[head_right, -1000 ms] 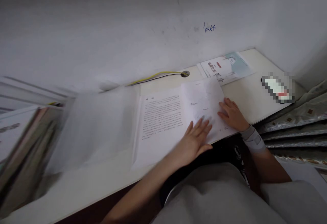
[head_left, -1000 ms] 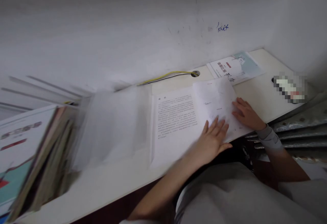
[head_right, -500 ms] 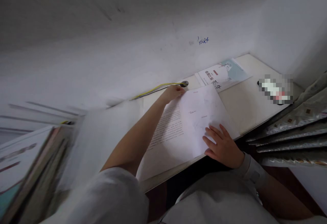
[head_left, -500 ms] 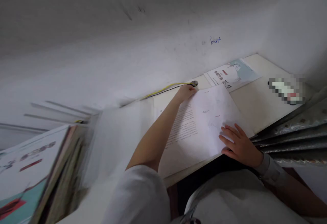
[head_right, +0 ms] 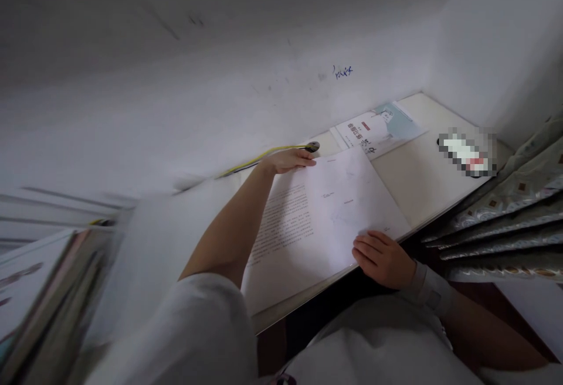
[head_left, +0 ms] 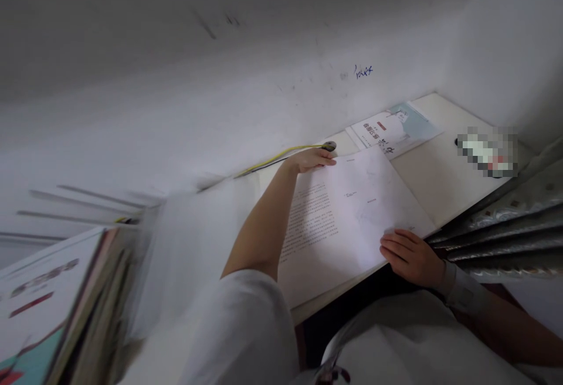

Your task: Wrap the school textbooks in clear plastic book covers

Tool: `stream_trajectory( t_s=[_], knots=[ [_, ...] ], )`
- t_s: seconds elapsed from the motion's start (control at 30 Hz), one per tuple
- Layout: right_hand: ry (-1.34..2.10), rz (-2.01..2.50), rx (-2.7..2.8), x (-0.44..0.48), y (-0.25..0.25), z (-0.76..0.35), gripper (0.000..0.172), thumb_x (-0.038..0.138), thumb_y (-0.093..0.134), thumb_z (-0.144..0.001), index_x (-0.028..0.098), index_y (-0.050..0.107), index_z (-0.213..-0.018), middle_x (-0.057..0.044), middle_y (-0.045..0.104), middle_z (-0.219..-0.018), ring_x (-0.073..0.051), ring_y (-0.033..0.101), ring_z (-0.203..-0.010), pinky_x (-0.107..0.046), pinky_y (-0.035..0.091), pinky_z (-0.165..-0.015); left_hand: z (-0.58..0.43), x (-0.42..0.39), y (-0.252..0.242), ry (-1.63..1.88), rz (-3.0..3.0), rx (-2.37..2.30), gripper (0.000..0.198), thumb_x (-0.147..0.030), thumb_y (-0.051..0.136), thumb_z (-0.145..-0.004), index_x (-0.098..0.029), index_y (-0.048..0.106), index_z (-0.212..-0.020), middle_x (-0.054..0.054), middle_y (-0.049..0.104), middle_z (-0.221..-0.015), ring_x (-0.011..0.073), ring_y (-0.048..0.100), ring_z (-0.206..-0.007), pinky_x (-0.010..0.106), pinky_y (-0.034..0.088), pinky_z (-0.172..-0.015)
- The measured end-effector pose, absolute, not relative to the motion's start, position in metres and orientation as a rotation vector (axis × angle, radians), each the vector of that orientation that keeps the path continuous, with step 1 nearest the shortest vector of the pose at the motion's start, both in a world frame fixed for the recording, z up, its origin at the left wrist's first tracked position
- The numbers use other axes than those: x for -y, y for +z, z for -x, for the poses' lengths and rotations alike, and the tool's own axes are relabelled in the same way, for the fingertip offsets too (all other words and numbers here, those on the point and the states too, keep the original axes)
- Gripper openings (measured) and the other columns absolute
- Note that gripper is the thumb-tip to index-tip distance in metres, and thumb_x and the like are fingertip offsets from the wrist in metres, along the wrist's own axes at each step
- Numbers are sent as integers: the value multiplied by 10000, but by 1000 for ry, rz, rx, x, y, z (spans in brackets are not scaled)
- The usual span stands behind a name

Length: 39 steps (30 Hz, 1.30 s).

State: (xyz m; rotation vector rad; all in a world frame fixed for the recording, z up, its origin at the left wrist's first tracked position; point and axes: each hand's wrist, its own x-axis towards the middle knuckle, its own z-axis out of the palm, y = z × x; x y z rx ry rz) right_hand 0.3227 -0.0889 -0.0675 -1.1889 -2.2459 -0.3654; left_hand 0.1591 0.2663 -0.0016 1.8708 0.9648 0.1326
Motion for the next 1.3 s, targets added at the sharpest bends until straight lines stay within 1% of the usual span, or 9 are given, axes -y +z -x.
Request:
stream_trajectory(
  t_s=[0.17, 0.4, 0.53, 0.73, 0.97, 1.07, 1.17, 1.23, 1.3],
  knots=[
    [-326, 1170, 2222, 90, -68, -322, 215, 95, 528, -866, 153, 646, -1036, -91, 700, -1059, -196, 604, -1094, -407, 503, -960, -154, -268, -1, 37, -1786, -894, 196, -291, 730, -567, -171, 612, -666, -7, 586, -675, 123, 534, -690, 251, 440, -674],
    [-342, 1104, 2226, 90, -64, -327, 218, 96, 491, -888, 158, 654, -1019, -80, 714, -1019, -172, 624, -1043, -370, 527, -921, -161, -272, -13, 35, -1837, -966, 190, -294, 720, -577, -181, 566, -580, -50, 430, -526, 94, 373, -518, 246, 308, -537],
    [-355, 1093, 2245, 93, -63, -332, 209, 95, 501, -883, 138, 653, -1019, -89, 711, -1034, -182, 622, -1052, -371, 524, -917, -167, -272, -12, 24, -1883, -1006, 200, -316, 724, -575, -181, 576, -575, -43, 434, -529, 97, 371, -508, 255, 285, -536],
    [-414, 1182, 2225, 94, -65, -340, 208, 83, 491, -884, 145, 665, -981, -91, 717, -1024, -186, 628, -1035, -379, 523, -901, -176, -261, -14, 85, -1984, -1118, 237, -354, 732, -568, -170, 582, -581, -18, 498, -562, 115, 425, -531, 259, 299, -544],
    [-385, 1207, 2195, 94, -67, -341, 231, 80, 461, -894, 148, 664, -982, -86, 719, -1009, -179, 636, -1004, -365, 516, -883, -174, -243, -20, 233, -2078, -1170, 224, -371, 658, -674, -160, 589, -703, -25, 498, -625, 121, 474, -608, 242, 368, -610],
    [-356, 1209, 2173, 91, -67, -342, 237, 75, 460, -888, 148, 656, -999, -82, 718, -1009, -181, 631, -1007, -371, 504, -891, -176, -235, -25, 308, -2128, -1235, 251, -336, 658, -696, -148, 619, -857, 4, 557, -708, 163, 538, -705, 278, 417, -691],
    [-258, 1275, 2146, 90, -63, -347, 176, 123, 517, -872, 172, 655, -969, -67, 716, -987, -180, 633, -988, -391, 486, -921, -179, -221, -27, 440, -2202, -1292, 413, -303, 628, -745, -139, 571, -1119, 88, 613, -987, 229, 565, -942, 352, 432, -847],
    [-176, 1305, 2128, 90, -54, -350, 118, 194, 559, -863, 184, 654, -932, -68, 710, -983, -188, 633, -973, -410, 483, -927, -175, -208, -24, 577, -2310, -1265, 473, -302, 579, -795, -123, 519, -1229, 153, 553, -1206, 262, 505, -1132, 399, 389, -969],
    [-129, 1316, 2100, 90, -41, -350, 120, 235, 576, -858, 183, 648, -939, -84, 703, -1008, -204, 626, -990, -424, 487, -920, -162, -194, -16, 657, -2379, -1199, 462, -303, 527, -833, -104, 515, -1251, 182, 507, -1295, 267, 454, -1226, 415, 349, -1037]
  ],
)
